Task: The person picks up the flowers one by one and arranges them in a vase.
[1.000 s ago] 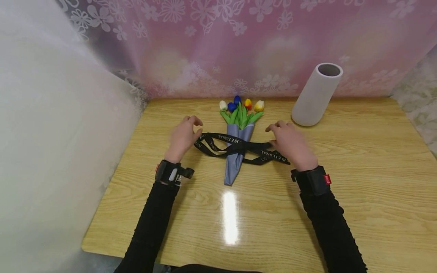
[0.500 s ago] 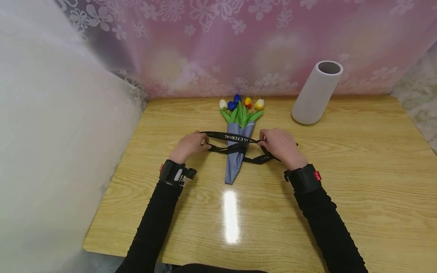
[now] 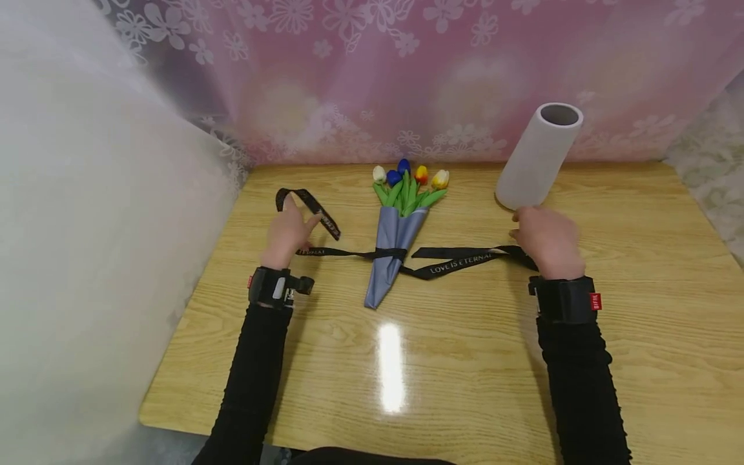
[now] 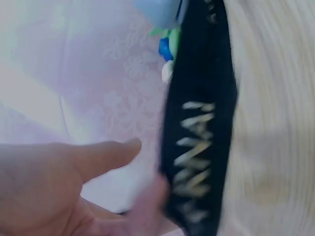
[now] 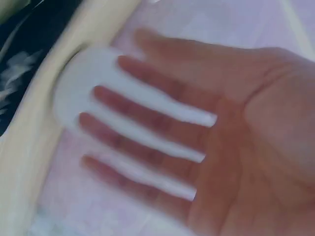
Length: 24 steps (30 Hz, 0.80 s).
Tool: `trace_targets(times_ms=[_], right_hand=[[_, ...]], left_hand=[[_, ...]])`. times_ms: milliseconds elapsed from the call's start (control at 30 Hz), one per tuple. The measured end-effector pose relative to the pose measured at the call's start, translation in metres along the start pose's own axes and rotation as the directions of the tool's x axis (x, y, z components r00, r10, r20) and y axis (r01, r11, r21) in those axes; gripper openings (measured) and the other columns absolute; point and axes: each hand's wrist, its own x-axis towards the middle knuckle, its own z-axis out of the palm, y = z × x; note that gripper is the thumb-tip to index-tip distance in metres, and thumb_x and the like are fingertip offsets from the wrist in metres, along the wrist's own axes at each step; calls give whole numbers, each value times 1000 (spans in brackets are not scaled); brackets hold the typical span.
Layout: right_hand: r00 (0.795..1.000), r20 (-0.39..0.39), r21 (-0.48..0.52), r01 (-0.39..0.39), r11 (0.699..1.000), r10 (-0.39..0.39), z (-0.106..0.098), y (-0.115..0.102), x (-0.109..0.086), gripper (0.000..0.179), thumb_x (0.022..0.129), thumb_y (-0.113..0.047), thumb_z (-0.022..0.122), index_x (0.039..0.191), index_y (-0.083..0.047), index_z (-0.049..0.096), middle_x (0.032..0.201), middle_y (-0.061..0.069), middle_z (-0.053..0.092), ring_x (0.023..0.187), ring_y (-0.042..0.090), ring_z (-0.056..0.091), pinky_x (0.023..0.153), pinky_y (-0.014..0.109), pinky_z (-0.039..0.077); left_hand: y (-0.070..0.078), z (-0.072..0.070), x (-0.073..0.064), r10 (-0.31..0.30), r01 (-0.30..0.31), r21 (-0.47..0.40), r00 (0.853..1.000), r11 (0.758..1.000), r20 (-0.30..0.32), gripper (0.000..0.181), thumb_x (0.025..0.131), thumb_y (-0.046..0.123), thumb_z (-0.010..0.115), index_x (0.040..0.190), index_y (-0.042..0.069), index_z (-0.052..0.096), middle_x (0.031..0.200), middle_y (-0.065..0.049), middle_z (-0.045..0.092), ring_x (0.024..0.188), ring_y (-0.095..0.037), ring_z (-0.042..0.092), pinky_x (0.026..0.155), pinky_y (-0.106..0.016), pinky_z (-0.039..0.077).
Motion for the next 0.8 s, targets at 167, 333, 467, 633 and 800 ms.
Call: trace_targets(times_ms=[167, 333, 467, 633, 800], right_hand=[[968, -94, 95, 241, 966, -233, 14, -49, 13, 28, 101, -16, 65, 123, 0, 67, 117, 25, 67, 101, 41, 65, 82, 54, 53], [893, -207, 71, 422, 904, -401, 54, -95, 24, 17, 98, -21, 71, 110, -9, 72, 103, 11, 70, 83, 27, 67, 67, 41, 52], [858, -257, 20, 464, 886, -444, 77, -116, 28, 17, 92, -24, 78, 103, -12, 72, 98, 8, 68, 72, 21, 63, 57, 36, 48], [849, -295, -24, 452, 892, -438, 91, -126, 30, 16, 91, -22, 79, 97, -10, 70, 95, 7, 65, 66, 20, 61, 54, 36, 48], [845, -304, -42, 450, 892, -440, 92, -126, 32, 12, 92, -18, 77, 93, -9, 68, 90, 6, 61, 62, 19, 58, 50, 34, 45]], left_hand=[[-4, -5, -2, 67, -66, 21, 993, 998, -95, 34, 104, 31, 61, 113, 2, 75, 54, -6, 54, 41, -10, 36, 40, -24, 24], [21, 6, -3, 349, -347, -105, 937, 932, -1, 19, 100, 25, 67, 107, 10, 77, 88, -6, 75, 57, -12, 62, 52, -25, 44], [48, 26, -3, 520, -500, -154, 844, 852, 134, 11, 97, 24, 71, 101, 15, 77, 99, 0, 76, 71, -12, 66, 63, -26, 49], [66, 43, -8, 514, -509, -85, 830, 857, 214, 7, 92, 23, 78, 97, 18, 75, 91, 3, 73, 78, -11, 65, 65, -25, 49], [68, 45, -10, 521, -520, -63, 829, 852, 202, 5, 94, 22, 76, 94, 17, 74, 90, 3, 73, 75, -11, 64, 62, -24, 48]])
